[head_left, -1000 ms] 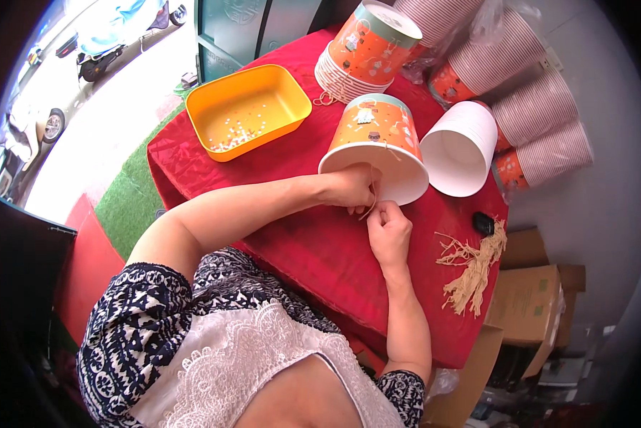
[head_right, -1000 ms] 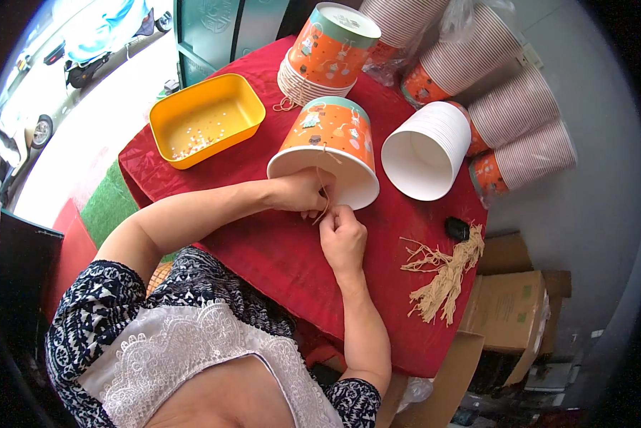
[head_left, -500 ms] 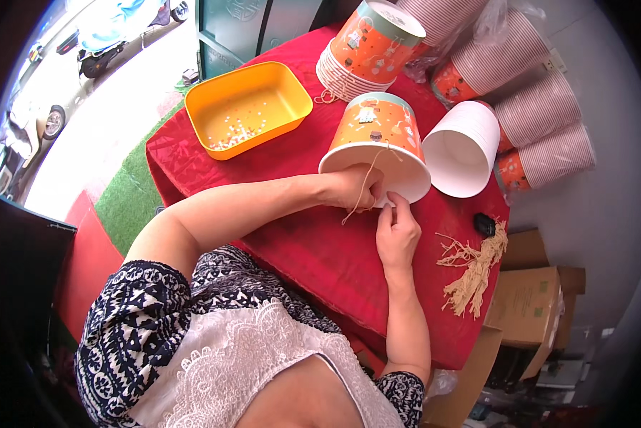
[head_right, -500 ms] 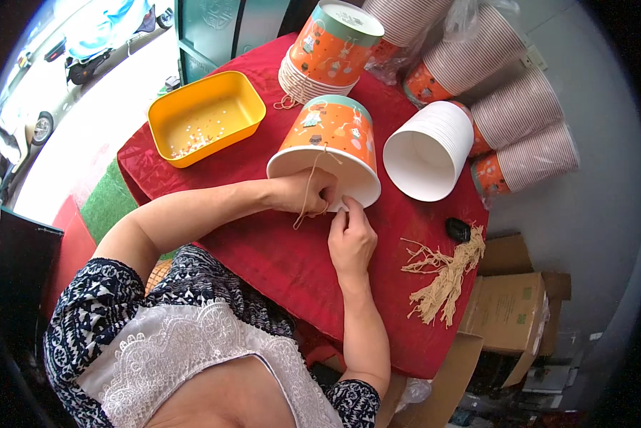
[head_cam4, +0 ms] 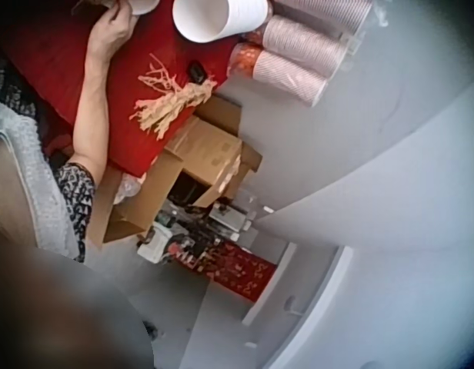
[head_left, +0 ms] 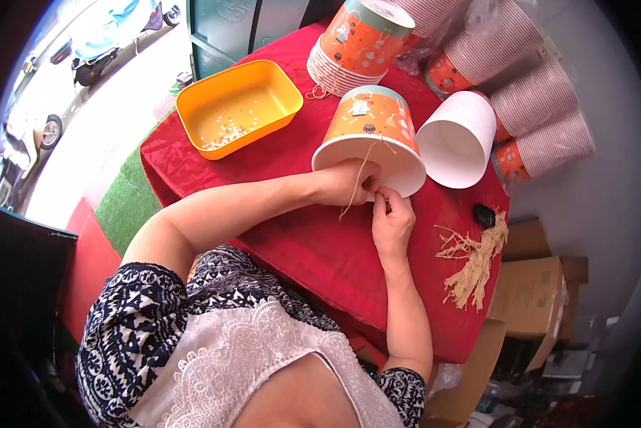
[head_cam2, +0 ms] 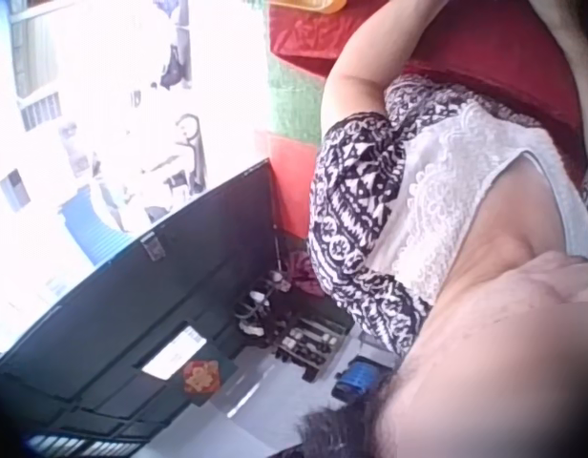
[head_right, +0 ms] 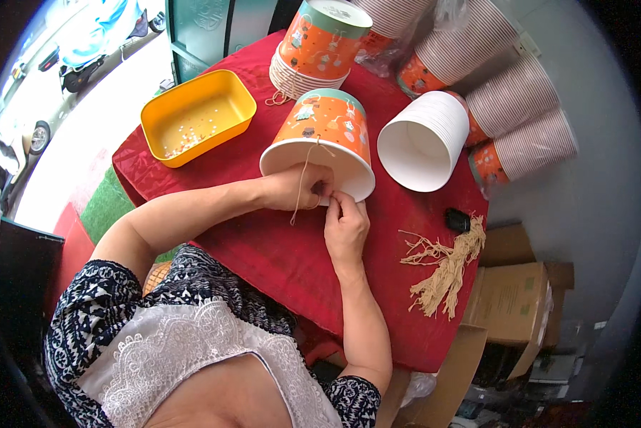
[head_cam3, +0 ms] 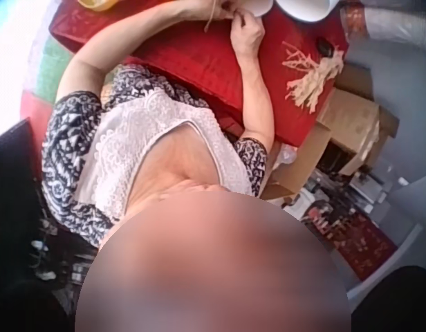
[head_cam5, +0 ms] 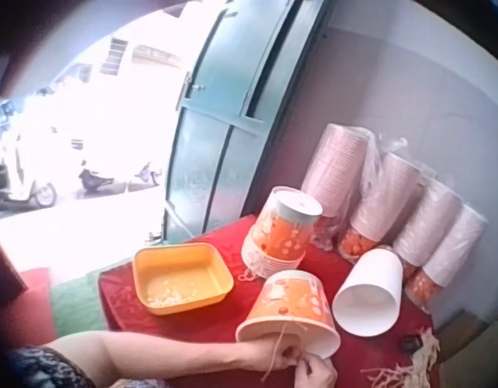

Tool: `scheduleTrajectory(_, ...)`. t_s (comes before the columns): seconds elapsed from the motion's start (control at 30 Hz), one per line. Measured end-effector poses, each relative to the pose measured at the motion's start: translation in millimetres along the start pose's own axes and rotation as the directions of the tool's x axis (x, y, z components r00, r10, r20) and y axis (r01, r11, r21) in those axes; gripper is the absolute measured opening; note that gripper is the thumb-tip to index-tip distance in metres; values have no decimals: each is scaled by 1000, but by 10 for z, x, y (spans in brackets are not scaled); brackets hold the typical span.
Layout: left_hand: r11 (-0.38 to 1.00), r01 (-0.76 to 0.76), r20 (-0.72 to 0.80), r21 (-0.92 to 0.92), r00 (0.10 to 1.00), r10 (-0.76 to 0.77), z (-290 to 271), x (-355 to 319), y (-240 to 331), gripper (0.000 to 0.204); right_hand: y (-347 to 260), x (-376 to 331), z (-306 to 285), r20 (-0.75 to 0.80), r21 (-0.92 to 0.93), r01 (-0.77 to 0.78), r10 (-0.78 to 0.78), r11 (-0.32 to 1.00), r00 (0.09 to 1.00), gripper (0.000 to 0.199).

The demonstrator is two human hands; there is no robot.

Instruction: Manually threading and knotting strings into the pre-punched holes of decorative paper buckets.

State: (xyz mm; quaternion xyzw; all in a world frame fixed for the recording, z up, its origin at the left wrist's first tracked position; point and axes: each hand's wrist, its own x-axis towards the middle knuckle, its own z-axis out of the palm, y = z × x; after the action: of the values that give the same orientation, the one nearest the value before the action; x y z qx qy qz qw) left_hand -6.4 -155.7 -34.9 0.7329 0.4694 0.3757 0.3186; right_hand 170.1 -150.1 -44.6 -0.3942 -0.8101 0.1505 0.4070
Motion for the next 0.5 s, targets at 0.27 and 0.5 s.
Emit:
scheduleTrajectory(0.27,993,-59,-105,100,992,69,161,-52,-40,15,27,-1,27,-4,27,20,-20,999,1000,10)
scheduleTrajectory(0.5,905,-225,-271,361,903,332,255,-90,-90,16,42,-20,25,18,23,-35,35,999,999,11)
